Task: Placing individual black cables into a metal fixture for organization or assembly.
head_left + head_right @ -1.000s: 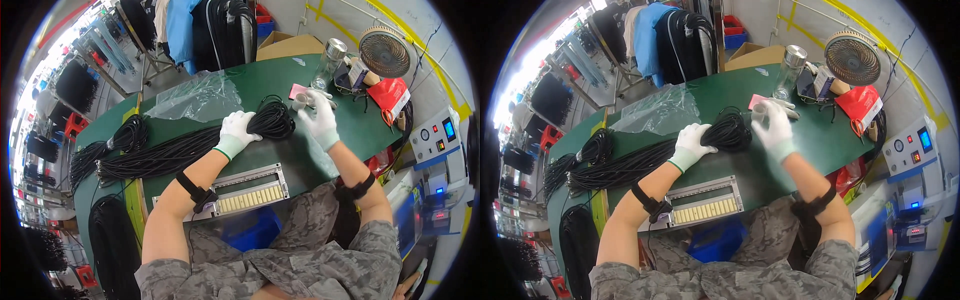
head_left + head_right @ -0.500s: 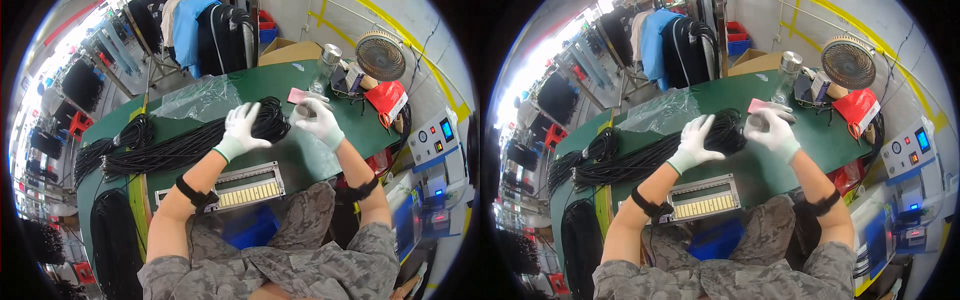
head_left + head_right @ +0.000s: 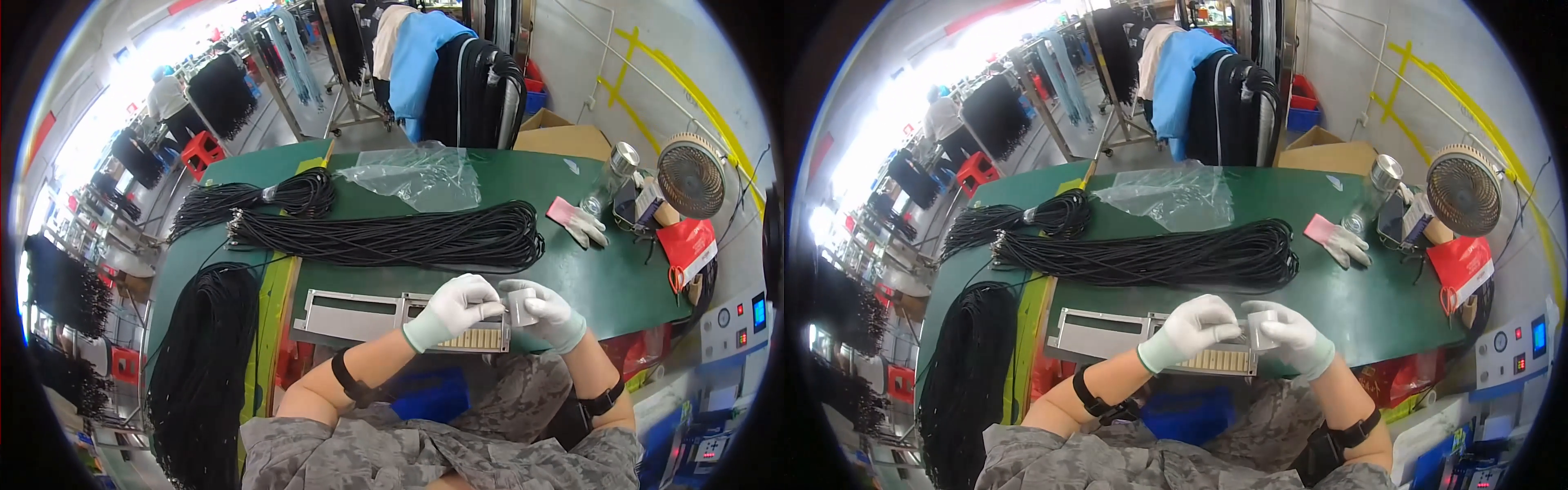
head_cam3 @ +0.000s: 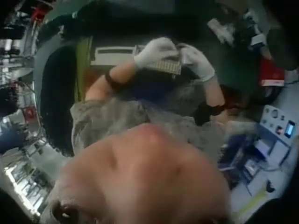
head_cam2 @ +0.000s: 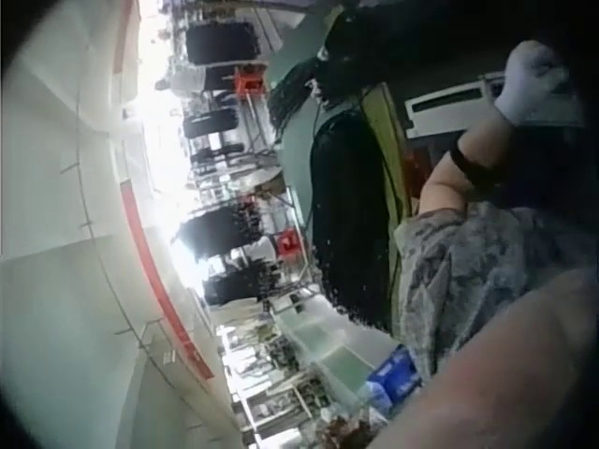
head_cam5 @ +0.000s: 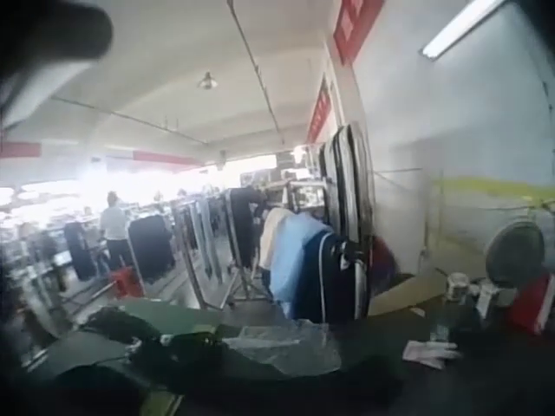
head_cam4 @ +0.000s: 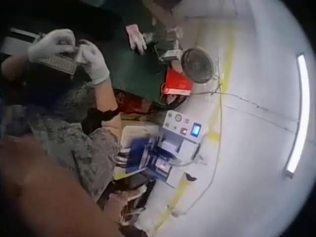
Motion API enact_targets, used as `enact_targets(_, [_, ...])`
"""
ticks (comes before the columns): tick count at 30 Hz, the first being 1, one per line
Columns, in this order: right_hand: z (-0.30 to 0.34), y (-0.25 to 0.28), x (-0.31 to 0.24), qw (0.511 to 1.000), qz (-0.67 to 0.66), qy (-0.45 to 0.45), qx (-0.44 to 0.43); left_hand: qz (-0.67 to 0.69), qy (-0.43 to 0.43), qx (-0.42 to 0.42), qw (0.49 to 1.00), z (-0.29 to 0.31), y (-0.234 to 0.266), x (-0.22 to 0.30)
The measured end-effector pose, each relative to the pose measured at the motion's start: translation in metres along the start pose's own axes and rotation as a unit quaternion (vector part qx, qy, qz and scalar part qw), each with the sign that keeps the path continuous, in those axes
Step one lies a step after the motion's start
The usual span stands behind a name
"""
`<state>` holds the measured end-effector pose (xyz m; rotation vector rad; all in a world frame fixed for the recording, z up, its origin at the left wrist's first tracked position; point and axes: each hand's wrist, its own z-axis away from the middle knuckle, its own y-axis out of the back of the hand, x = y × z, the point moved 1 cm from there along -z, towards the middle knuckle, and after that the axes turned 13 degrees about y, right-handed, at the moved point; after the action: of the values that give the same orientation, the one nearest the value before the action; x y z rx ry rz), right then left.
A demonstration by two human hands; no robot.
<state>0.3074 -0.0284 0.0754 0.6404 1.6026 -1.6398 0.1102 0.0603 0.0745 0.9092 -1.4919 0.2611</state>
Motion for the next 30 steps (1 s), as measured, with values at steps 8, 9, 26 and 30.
enact_targets(8, [-0.004,0.003,-0.008,0.999,0.049,0.006,-0.02,0.124,0.113,0.032,0.985,0.006,0.014,-0.017])
enact_targets(9, [-0.006,0.011,-0.012,0.999,0.046,0.001,-0.008,0.123,0.151,0.028,0.98,0.007,0.015,-0.016])
enact_targets(26, [-0.21,0.063,-0.051,0.593,0.787,0.149,-0.08,0.657,0.382,0.086,0.644,-0.053,-0.018,-0.074])
enact_targets(30, [-0.209,0.053,-0.041,0.601,0.791,0.099,-0.061,0.672,0.393,0.112,0.618,-0.055,-0.012,-0.067])
